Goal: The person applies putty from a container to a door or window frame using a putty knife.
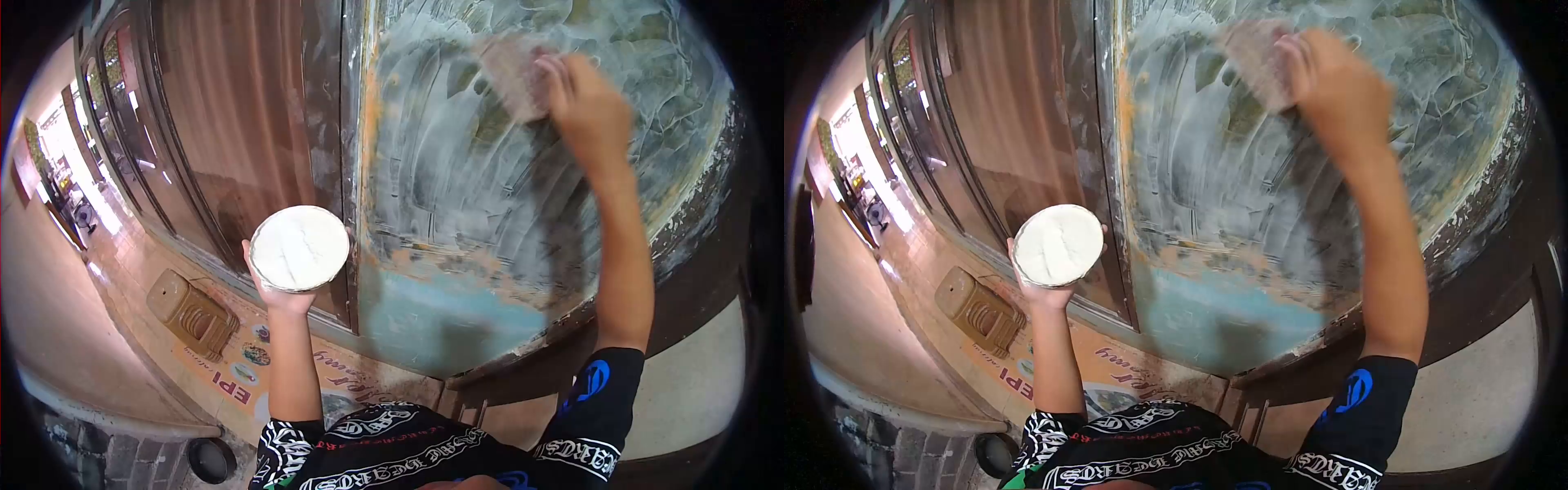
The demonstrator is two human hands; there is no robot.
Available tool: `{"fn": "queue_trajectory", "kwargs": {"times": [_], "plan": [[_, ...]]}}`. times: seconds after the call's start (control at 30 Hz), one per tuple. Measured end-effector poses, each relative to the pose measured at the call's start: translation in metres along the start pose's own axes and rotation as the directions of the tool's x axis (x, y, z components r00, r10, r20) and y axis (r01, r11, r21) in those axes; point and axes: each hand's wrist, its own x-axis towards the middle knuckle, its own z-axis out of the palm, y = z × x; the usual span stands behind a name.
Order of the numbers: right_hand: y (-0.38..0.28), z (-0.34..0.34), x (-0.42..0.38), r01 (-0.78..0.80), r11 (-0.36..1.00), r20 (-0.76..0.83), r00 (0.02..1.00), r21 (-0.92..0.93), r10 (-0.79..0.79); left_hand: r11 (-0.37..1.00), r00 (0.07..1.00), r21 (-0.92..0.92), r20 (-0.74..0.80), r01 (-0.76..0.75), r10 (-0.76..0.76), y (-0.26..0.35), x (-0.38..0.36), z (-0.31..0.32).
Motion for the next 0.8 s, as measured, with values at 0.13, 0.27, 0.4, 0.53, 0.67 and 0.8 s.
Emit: {"fn": "queue_trajectory", "kwargs": {"times": [0.13, 0.27, 0.4, 0.53, 0.67, 0.8], "plan": [[-0.014, -0.024, -0.014, -0.115, 0.966, 0.038, 0.993, 0.230, 0.110, 1.000, 1.000, 0.008, 0.028, 0.008, -0.008, -0.002, -0.003, 0.011], [-0.080, 0.030, -0.148, 0.094, 0.925, 0.508, 0.813, 0.368, -0.285, 1.000, 1.000, -0.008, -0.024, 0.013, -0.013, -0.007, -0.002, -0.001], [-0.093, 0.067, -0.224, 0.399, 0.860, 0.579, 0.637, 0.317, -0.509, 0.999, 0.997, -0.018, -0.066, 0.036, -0.037, -0.017, -0.004, 0.003], [-0.048, 0.046, -0.110, 0.198, 0.980, 0.513, 0.839, 0.018, -0.179, 0.999, 0.995, -0.025, -0.088, 0.034, -0.036, -0.020, -0.002, 0.013], [0.023, -0.015, 0.005, -0.046, 0.998, 0.014, 0.999, -0.037, 0.046, 0.999, 0.999, -0.020, -0.038, 0.029, -0.030, -0.017, 0.000, 0.015], [0.009, -0.043, -0.001, -0.179, 0.971, 0.041, 0.984, 0.156, 0.175, 1.000, 1.000, 0.000, -0.015, 0.023, -0.023, -0.016, 0.000, 0.014]]}}
